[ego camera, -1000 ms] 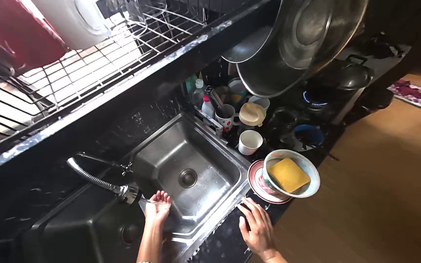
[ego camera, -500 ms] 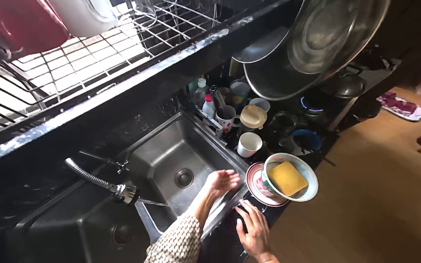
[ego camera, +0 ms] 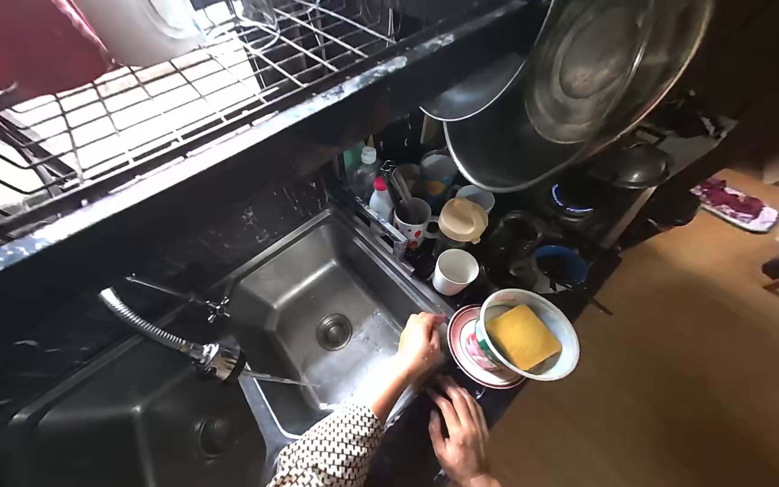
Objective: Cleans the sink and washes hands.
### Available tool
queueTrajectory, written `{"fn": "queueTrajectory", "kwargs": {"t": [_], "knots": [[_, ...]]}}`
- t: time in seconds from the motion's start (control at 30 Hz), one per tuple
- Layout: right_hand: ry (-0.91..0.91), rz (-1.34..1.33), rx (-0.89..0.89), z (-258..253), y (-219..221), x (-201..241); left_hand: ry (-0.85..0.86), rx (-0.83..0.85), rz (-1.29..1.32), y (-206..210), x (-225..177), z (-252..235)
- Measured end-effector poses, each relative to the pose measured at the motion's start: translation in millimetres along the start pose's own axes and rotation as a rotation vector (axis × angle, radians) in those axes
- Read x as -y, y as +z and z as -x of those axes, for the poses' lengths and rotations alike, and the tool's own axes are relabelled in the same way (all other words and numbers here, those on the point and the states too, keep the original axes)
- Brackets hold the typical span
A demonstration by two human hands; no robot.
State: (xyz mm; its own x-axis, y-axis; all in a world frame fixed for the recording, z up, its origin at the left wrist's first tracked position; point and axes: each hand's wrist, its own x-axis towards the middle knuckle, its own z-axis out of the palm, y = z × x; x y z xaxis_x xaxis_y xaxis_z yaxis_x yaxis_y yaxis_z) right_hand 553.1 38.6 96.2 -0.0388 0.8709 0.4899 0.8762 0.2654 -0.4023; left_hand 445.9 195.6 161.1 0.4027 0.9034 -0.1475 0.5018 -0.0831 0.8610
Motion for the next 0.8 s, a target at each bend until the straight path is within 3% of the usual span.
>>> {"fn": "queueTrajectory", "kwargs": {"t": [0.07, 0.17, 0.23, 0.37, 0.4, 0.57, 0.67, 0.8], "knots": [[0.005, -0.002, 0.002, 2, 0, 0, 0.081, 0.009, -0.117, 8, 9, -2], [0.015, -0.013, 0.011, 1, -1, 0, 0.3, -0.119, -0.324, 14, 37, -12], [0.012, -0.003, 0.012, 2, 0, 0, 0.328, -0.222, -0.383, 4, 54, -23], [0.01, 0.002, 0.012, 4, 0, 2, -0.121, -0.25, -0.465, -40, 70, -35], [0.01, 0.0, 0.012, 2, -1, 2, -0.16, -0.259, -0.49, -46, 71, -34], [0.006, 0.006, 0.028, 2, -1, 4, 0.266, -0.238, -0.53, -15, 44, -11], [0.005, 0.009, 0.038, 0, -3, 4, 0.333, -0.114, -0.6, 3, 40, -16], [0.003, 0.022, 0.026, 0, -2, 1, 0.341, -0.082, -0.675, 10, 36, -26]]}}
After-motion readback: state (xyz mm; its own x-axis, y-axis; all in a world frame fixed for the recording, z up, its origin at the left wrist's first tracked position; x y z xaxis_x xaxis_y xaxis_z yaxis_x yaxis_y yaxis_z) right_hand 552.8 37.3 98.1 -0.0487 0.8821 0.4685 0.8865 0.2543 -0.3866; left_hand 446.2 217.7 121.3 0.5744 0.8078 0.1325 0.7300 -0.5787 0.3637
